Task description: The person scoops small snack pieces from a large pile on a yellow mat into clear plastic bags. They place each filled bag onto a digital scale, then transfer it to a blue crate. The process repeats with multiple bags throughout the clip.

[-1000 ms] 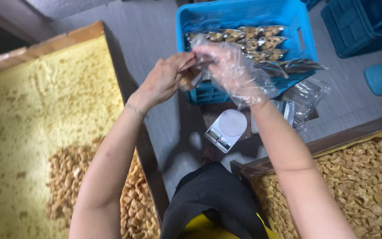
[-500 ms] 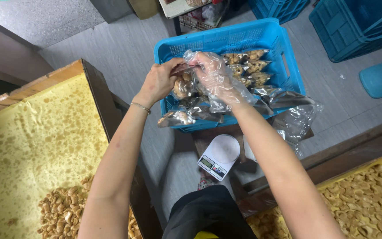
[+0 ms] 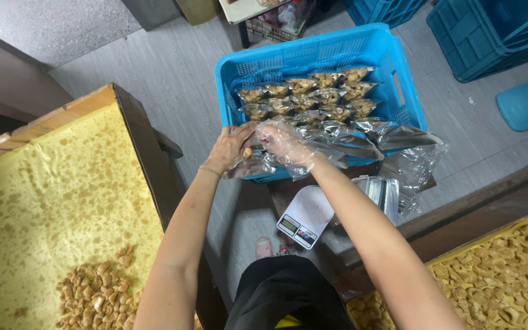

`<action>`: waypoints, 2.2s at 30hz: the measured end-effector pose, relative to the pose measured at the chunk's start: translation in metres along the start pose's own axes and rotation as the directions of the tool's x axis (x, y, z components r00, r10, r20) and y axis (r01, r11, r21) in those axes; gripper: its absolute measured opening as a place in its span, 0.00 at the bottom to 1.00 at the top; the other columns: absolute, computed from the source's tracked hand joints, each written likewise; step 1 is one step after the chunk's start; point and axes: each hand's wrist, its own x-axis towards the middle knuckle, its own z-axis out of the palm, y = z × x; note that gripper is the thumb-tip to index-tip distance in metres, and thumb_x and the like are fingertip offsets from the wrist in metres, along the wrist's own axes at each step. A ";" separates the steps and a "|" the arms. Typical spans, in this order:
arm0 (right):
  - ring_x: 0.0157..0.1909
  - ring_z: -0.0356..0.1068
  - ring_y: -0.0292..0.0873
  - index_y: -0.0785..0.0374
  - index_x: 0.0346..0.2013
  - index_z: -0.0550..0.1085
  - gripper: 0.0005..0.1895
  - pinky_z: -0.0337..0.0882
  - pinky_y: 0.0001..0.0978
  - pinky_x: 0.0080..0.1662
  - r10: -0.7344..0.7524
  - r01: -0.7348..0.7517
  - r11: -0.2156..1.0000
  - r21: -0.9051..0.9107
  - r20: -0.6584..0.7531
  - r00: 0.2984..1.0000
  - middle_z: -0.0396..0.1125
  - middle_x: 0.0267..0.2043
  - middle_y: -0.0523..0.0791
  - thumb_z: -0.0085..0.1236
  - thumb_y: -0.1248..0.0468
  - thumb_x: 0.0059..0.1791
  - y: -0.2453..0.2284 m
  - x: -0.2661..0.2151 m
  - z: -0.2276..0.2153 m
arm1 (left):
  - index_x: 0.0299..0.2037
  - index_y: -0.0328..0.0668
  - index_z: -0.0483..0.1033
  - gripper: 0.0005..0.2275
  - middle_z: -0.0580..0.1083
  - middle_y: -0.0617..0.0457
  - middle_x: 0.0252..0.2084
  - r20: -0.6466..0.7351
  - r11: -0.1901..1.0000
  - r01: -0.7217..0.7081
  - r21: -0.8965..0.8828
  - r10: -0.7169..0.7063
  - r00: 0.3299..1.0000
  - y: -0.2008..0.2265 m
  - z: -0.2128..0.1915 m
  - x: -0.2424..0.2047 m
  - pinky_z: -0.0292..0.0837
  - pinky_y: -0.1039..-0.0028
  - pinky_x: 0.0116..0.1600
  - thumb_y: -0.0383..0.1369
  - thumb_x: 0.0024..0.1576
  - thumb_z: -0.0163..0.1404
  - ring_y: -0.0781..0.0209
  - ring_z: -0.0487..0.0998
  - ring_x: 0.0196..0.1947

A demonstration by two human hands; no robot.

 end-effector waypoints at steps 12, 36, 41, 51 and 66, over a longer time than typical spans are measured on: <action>0.58 0.71 0.46 0.62 0.59 0.69 0.23 0.76 0.44 0.56 0.506 -0.063 0.414 0.908 -0.172 0.845 0.67 0.62 0.49 0.61 0.71 0.50 0.000 -0.071 -0.069 | 0.55 0.40 0.76 0.17 0.75 0.42 0.53 -0.358 0.938 -0.017 -0.346 -0.115 0.927 0.016 -0.038 -0.032 0.72 0.60 0.57 0.32 0.55 0.58 0.44 0.75 0.51; 0.49 0.72 0.45 0.57 0.56 0.71 0.20 0.76 0.39 0.51 0.948 0.116 0.151 0.982 -0.177 0.265 0.71 0.52 0.44 0.55 0.72 0.49 0.047 -0.377 0.017 | 0.54 0.33 0.68 0.21 0.77 0.32 0.43 0.382 0.778 0.439 -0.449 -0.277 0.882 0.241 0.316 0.044 0.75 0.58 0.51 0.39 0.55 0.54 0.38 0.80 0.43; 0.49 0.73 0.41 0.59 0.57 0.71 0.17 0.76 0.35 0.52 0.973 -0.076 0.127 0.989 -0.110 0.204 0.71 0.51 0.44 0.56 0.70 0.53 0.048 -0.369 0.011 | 0.37 0.34 0.79 0.10 0.80 0.38 0.33 0.191 0.787 0.358 -0.503 -0.304 0.934 0.231 0.326 0.048 0.77 0.62 0.43 0.34 0.50 0.55 0.46 0.82 0.34; 0.50 0.75 0.43 0.63 0.59 0.67 0.22 0.76 0.34 0.53 0.942 -0.009 0.109 0.994 -0.101 0.321 0.71 0.53 0.48 0.55 0.74 0.50 0.054 -0.337 -0.004 | 0.31 0.31 0.80 0.12 0.78 0.50 0.22 0.219 0.604 0.329 -0.726 -0.251 0.943 0.216 0.300 0.040 0.73 0.74 0.26 0.35 0.52 0.65 0.67 0.77 0.19; 0.46 0.76 0.44 0.66 0.56 0.68 0.15 0.78 0.35 0.46 0.800 -0.160 0.238 0.958 -0.100 0.592 0.72 0.52 0.48 0.52 0.63 0.56 0.017 -0.288 -0.016 | 0.42 0.35 0.81 0.07 0.79 0.59 0.32 0.381 0.353 0.418 -0.837 -0.173 0.908 0.189 0.119 -0.055 0.74 0.79 0.36 0.30 0.58 0.56 0.72 0.78 0.31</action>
